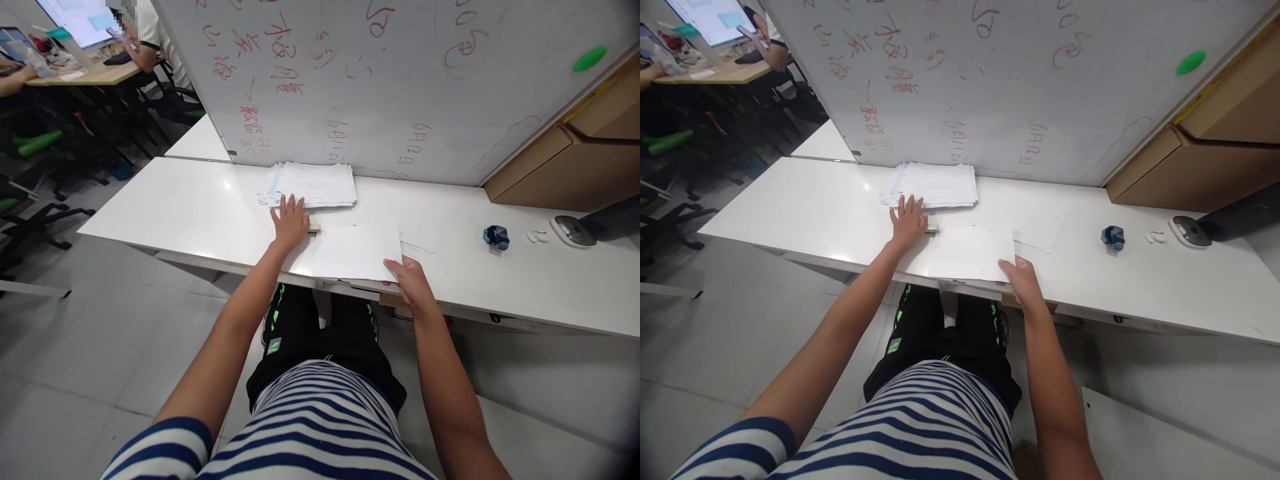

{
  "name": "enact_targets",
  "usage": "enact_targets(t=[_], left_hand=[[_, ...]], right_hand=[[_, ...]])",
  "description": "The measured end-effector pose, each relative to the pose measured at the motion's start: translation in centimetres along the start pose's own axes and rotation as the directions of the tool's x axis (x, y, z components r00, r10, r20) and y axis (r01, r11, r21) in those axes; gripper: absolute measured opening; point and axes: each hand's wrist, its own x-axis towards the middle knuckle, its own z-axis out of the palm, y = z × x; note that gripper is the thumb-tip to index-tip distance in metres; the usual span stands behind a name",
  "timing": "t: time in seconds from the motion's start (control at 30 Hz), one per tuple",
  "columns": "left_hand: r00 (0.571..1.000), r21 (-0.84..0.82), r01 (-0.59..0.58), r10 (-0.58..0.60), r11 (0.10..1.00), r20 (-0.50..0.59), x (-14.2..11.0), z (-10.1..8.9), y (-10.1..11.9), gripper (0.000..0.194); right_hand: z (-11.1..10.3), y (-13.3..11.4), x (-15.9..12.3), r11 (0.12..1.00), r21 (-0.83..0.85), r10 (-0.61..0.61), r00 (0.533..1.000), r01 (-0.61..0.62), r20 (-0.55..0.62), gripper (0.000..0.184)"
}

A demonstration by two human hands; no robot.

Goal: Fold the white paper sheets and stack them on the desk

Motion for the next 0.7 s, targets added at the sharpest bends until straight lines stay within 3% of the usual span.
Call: enact_targets(t=[0.27, 0.47, 0.57, 0.7], left_hand=[[0.998, 0.08, -0.056, 0.055, 0.995, 0.013, 0.4, 0.2, 0.2, 0.055], [0.999, 0.035, -0.049, 0.049, 0.998, -0.005, 0.1, 0.2, -0.1, 0.056], [0.995, -0.019, -0.032, 0.03, 0.999, -0.092, -0.5, 0.1, -0.1, 0.056], [0.983, -0.087, -0.059, 0.043, 0.994, -0.179, -1.2, 0.1, 0.0, 0.051]], right_hand=[[0.1, 0.1, 0.1, 1.0, 0.002, -0.019, 1.0, 0.019, -0.007, 0.028], [0.0, 0.7, 0.3, 1.0, 0.015, -0.025, 1.0, 0.025, -0.018, 0.033], [0.2, 1.0, 0.2, 0.99, 0.107, -0.078, 0.985, 0.095, -0.154, 0.036], [0.7, 1.5, -0.2, 0.949, 0.222, -0.136, 0.926, 0.224, -0.353, 0.041]])
